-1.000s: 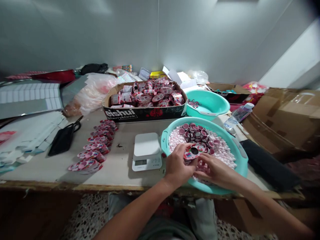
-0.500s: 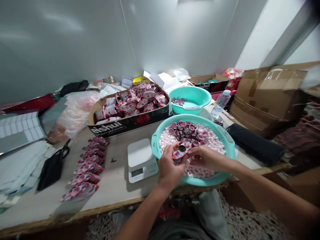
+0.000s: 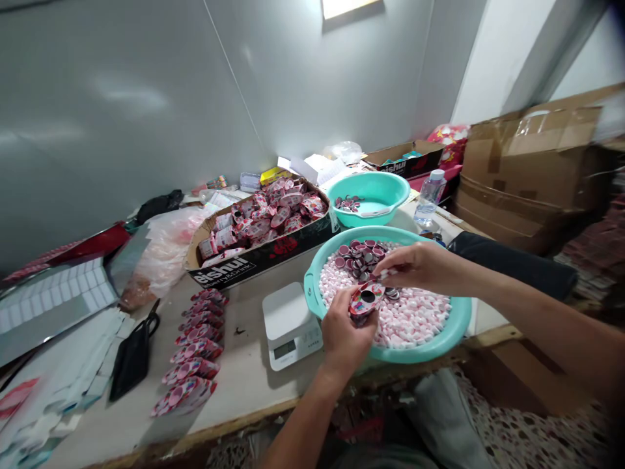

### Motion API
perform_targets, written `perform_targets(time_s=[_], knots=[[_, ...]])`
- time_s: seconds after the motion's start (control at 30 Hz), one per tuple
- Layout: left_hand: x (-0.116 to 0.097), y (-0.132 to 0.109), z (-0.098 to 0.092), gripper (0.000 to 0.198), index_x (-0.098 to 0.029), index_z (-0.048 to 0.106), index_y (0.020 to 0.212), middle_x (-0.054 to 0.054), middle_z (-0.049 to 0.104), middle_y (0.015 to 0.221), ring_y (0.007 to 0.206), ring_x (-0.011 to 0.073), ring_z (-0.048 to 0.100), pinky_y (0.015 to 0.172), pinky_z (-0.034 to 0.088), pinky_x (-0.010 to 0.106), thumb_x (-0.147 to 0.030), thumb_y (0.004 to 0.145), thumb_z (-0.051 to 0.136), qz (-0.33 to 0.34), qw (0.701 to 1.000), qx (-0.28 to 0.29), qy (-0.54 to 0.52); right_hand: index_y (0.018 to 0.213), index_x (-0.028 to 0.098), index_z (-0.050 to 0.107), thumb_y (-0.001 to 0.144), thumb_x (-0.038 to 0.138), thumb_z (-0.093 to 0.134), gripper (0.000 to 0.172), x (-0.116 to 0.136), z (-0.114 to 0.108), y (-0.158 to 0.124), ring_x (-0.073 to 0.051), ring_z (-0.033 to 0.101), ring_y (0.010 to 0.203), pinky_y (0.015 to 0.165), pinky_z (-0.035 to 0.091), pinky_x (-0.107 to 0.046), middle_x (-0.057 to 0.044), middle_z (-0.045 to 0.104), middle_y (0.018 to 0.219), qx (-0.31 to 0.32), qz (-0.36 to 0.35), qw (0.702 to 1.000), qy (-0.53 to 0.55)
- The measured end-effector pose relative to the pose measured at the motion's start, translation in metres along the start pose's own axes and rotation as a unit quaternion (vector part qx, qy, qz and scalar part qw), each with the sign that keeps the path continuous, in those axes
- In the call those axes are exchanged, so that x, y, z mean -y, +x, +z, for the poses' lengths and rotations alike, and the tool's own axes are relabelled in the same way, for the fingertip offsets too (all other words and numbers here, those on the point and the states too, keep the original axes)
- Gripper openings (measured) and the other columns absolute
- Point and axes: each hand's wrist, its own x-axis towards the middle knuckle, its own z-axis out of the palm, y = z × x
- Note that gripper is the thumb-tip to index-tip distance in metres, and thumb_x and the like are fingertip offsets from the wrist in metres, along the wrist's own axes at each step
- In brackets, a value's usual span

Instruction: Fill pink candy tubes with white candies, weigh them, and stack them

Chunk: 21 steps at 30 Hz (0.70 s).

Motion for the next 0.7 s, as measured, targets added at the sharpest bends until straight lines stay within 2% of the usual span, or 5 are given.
perform_targets(time_s=[0.13, 0.3, 0.47, 0.7], knots=[[0.000, 0.000, -0.001, 0.037, -0.023, 0.058, 0.108, 0.004, 0.064, 0.105, 0.098, 0.0221, 0.061, 0.087, 0.049, 0.035, -0.022, 0.072, 0.066, -0.002, 1.000, 0.008, 0.002, 0.085, 0.024, 0.075, 0.077, 0.035, 0.063, 0.019, 0.021, 0.007, 0.013, -0.010, 0.050, 0.054, 0.047, 0.035, -0.021, 0.003, 0.063, 0.062, 0.055, -0.049, 0.997, -0.014], [-0.002, 0.000, -0.002, 0.033, -0.022, 0.059, 0.104, 0.003, 0.064, 0.099, 0.093, 0.0212, 0.061, 0.082, 0.050, 0.033, -0.024, 0.072, 0.067, -0.008, 1.000, 0.006, 0.007, 0.084, 0.024, 0.075, 0.075, 0.029, 0.063, 0.016, 0.025, 0.013, 0.016, -0.007, 0.044, 0.046, 0.040, 0.027, -0.021, 0.004, 0.059, 0.057, 0.088, -0.059, 0.994, -0.015], [-0.002, 0.000, -0.001, 0.036, -0.023, 0.058, 0.108, 0.004, 0.065, 0.104, 0.098, 0.0210, 0.061, 0.086, 0.050, 0.033, -0.025, 0.073, 0.067, -0.012, 1.000, 0.007, -0.024, 0.085, 0.023, 0.074, 0.070, 0.027, 0.067, 0.017, 0.028, 0.010, 0.013, -0.009, 0.051, 0.054, 0.047, 0.036, -0.021, 0.004, 0.063, 0.064, 0.048, -0.064, 0.997, -0.017], [0.000, -0.001, -0.001, 0.038, -0.023, 0.058, 0.109, 0.004, 0.064, 0.108, 0.101, 0.0215, 0.060, 0.089, 0.049, 0.035, -0.025, 0.073, 0.068, -0.003, 1.000, 0.006, -0.025, 0.088, 0.022, 0.073, 0.071, 0.026, 0.067, 0.018, 0.030, 0.009, 0.010, -0.011, 0.055, 0.060, 0.050, 0.039, -0.022, 0.003, 0.065, 0.068, 0.058, -0.064, 0.996, 0.008]])
